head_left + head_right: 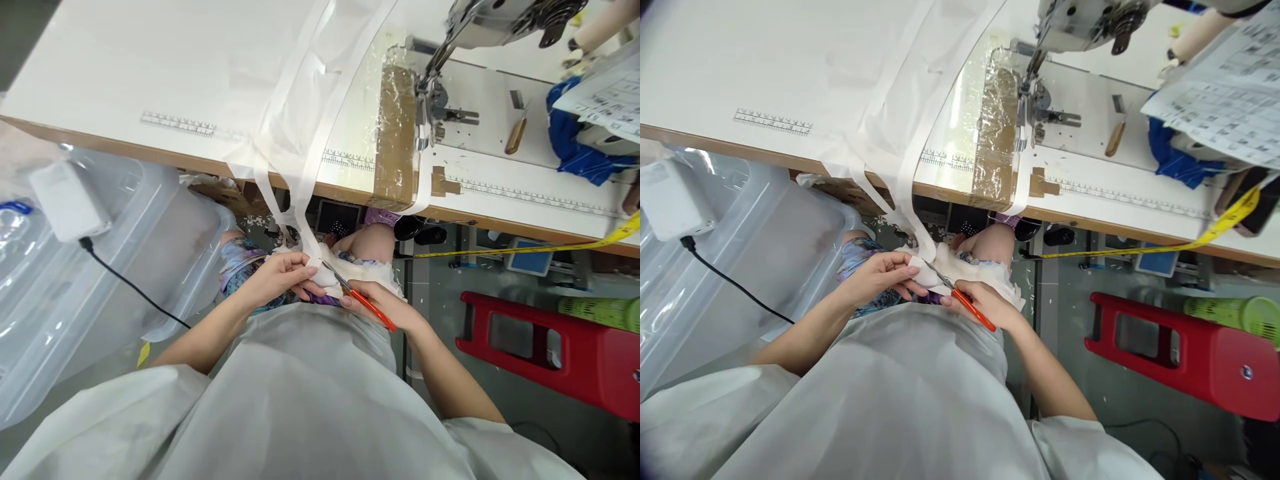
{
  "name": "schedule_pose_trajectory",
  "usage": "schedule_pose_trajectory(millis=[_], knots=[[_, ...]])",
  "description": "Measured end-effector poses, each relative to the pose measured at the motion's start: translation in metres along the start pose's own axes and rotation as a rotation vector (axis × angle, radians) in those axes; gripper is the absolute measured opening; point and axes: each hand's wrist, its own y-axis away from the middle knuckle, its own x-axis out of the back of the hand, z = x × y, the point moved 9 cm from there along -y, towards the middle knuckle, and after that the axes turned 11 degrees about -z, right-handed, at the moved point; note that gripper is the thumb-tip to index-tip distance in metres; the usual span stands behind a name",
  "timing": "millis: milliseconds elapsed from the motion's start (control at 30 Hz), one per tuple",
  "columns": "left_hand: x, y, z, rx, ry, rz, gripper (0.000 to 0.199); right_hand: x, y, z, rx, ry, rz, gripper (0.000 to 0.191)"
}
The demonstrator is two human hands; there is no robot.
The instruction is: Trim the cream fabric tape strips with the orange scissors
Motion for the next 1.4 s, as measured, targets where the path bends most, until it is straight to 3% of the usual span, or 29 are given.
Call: schedule_pose_trajectory(millis=[300,533,767,1133,1400], knots=[[0.014,0.004,-0.015,0.067,0.091,0.054,0.044,0.001,-0.012,-0.002,-0.027,0.052,-0.115,0.051],[0.019,0.004,-0.014,0.068,0.038,0.064,0.046,0.011,-0.012,-0.008,-0.093,0.334,0.018,0.054],[0.018,0.002,-0.014,0.060,0.043,0.054,0.049,0.015,-0.008,-0.010,-0.132,0.439,0.107,0.054],[0.017,0.003,-0.018,0.066,0.052,0.054,0.044,0.012,-0.006,-0.005,-0.176,0.504,0.133,0.056],[0.012,0.001,-0.017,0.068,0.041,0.039,0.044,0.011,-0.010,-0.017,-0.173,0.607,0.166,0.051]])
